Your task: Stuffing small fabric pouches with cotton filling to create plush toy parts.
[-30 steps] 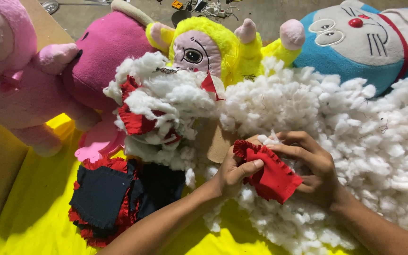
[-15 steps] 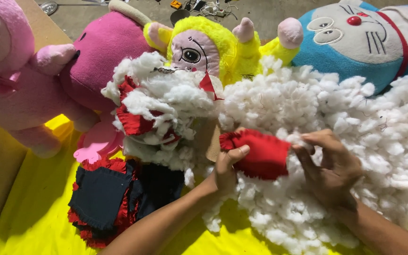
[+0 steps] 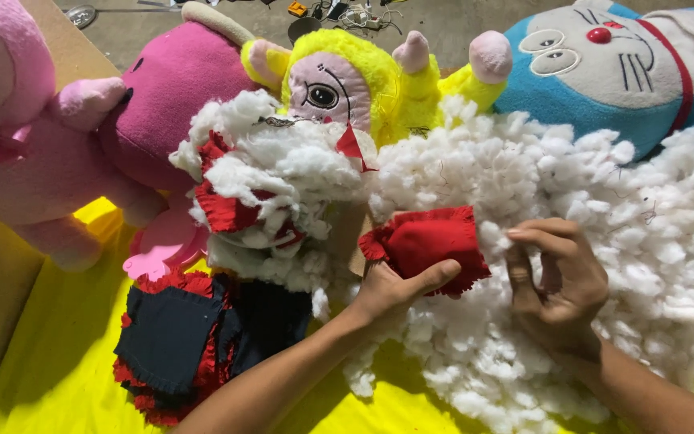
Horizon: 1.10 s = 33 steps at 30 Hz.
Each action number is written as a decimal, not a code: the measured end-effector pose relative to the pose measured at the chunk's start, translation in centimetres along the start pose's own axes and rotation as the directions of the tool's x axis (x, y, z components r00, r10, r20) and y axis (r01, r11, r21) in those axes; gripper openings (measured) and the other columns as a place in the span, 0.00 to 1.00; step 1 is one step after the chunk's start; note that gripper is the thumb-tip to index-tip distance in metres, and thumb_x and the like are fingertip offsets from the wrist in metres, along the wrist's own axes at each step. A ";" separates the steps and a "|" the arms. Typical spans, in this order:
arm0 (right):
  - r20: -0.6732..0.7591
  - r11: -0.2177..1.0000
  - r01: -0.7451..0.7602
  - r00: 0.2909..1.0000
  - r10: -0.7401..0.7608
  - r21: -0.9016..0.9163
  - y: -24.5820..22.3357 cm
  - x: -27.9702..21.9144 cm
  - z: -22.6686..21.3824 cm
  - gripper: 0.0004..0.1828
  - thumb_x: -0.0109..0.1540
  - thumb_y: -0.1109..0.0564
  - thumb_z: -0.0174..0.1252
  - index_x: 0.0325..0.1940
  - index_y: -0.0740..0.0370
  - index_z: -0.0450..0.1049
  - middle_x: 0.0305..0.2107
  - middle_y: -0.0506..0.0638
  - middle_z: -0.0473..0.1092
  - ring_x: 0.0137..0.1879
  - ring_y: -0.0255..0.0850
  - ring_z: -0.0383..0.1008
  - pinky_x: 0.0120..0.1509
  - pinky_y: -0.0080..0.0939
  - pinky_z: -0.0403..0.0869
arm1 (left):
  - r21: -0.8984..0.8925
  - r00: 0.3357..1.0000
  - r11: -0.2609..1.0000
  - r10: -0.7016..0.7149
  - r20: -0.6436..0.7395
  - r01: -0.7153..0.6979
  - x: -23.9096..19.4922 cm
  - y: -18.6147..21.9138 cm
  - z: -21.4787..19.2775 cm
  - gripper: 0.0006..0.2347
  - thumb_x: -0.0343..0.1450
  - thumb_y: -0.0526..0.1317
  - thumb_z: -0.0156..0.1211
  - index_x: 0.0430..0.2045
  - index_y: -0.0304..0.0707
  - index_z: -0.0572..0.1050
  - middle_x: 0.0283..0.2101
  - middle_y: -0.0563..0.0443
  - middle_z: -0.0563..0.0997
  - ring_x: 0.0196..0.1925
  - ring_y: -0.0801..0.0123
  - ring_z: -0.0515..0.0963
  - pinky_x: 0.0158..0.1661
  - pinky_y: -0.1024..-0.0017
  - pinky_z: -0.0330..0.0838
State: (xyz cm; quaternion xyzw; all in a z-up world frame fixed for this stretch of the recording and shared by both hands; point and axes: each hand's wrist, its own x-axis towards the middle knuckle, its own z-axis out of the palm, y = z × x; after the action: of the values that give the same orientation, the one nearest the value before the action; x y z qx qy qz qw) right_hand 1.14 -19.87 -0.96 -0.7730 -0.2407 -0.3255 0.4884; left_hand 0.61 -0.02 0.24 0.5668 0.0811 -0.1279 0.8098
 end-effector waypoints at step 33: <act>-0.014 0.976 0.219 0.976 -0.219 0.018 -1.9 1.0 -0.3 0.19 0.68 0.50 0.47 0.38 0.67 0.77 0.39 0.63 0.74 0.40 0.49 0.76 0.45 0.43 0.71 | -0.010 0.874 0.918 0.381 0.301 -0.397 -0.1 0.4 -0.4 0.26 0.73 0.59 0.51 0.54 0.34 0.75 0.64 0.38 0.74 0.74 0.55 0.66 0.72 0.54 0.57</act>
State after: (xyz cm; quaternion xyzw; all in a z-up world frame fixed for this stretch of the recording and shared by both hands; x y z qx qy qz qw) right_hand 0.41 -19.28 0.95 -0.7352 -0.3246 -0.3796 0.4583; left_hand 0.61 0.45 0.48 0.5667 -0.1602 -0.0480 0.8068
